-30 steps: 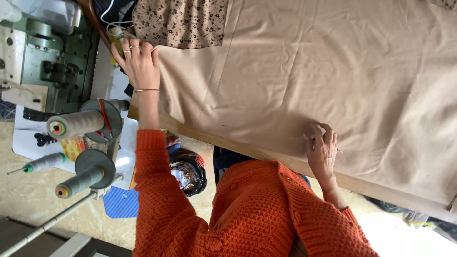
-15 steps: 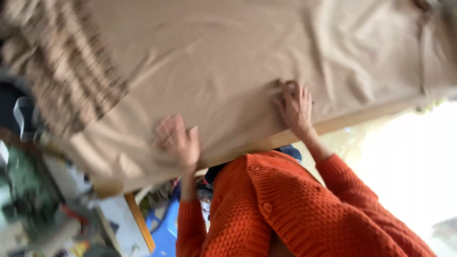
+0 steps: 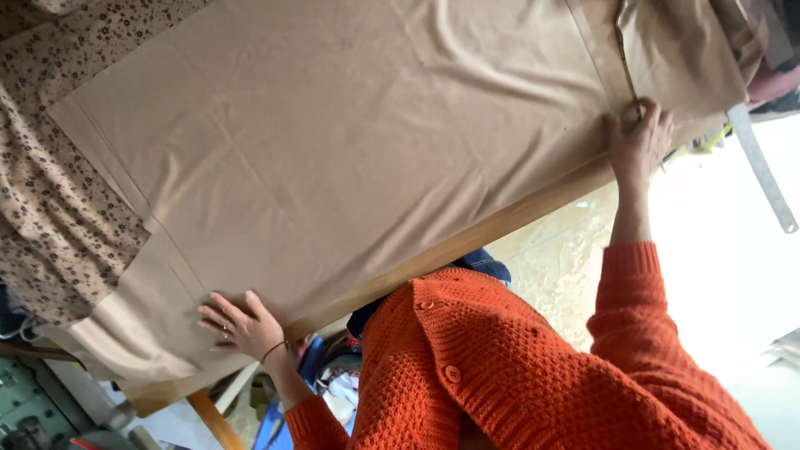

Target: The person measures and marks a large piece of beige fabric laid out on a table using a long ruler and a pen. They align the ruler along the fabric edges, draw straight lines, and adjust the fabric position to continue marking measurements.

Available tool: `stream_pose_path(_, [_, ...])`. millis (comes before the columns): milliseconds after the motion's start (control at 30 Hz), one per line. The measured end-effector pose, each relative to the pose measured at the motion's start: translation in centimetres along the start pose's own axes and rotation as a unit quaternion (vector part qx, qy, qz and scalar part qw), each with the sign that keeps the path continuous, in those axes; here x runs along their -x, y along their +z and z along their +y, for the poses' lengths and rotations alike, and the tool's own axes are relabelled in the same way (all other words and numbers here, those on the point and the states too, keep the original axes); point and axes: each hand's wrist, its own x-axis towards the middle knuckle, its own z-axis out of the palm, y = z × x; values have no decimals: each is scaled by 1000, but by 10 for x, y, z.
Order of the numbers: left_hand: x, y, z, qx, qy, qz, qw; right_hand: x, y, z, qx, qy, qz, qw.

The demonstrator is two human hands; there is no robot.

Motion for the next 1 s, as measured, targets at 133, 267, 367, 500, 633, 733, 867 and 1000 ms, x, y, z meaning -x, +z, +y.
stream_pose_path(133, [-13, 11, -50, -32, -47, 95, 994, 0, 1, 35, -61, 43, -56, 996])
stream_pose_path(267, [-29, 19, -134, -86, -165, 244, 952, -1, 1, 64, -66, 78, -123, 987])
stream_pose_path(367, [-27, 11, -156, -108, -112, 313, 937, -1, -21, 44, -135, 115, -168, 970])
stream_pose_path(500, [-57, 30, -200, -71, -12, 287, 955, -13, 5, 84, -328, 132, -182, 918])
stream_pose_path(633, [-47, 9, -170, 288, -52, 321, 900, -23, -28, 70, -358, 102, -142, 917])
stream_pose_path(733, [-43, 20, -166, 143, -114, 368, 912, -21, -33, 50, -288, 113, -173, 935])
stream_pose_path(867, [-34, 23, -165, 60, -98, 352, 929, -10, -28, 58, -221, 58, -151, 962])
stream_pose_path(1000, [-37, 23, -162, 6, -141, 357, 924, -12, -12, 90, -187, 64, -137, 971])
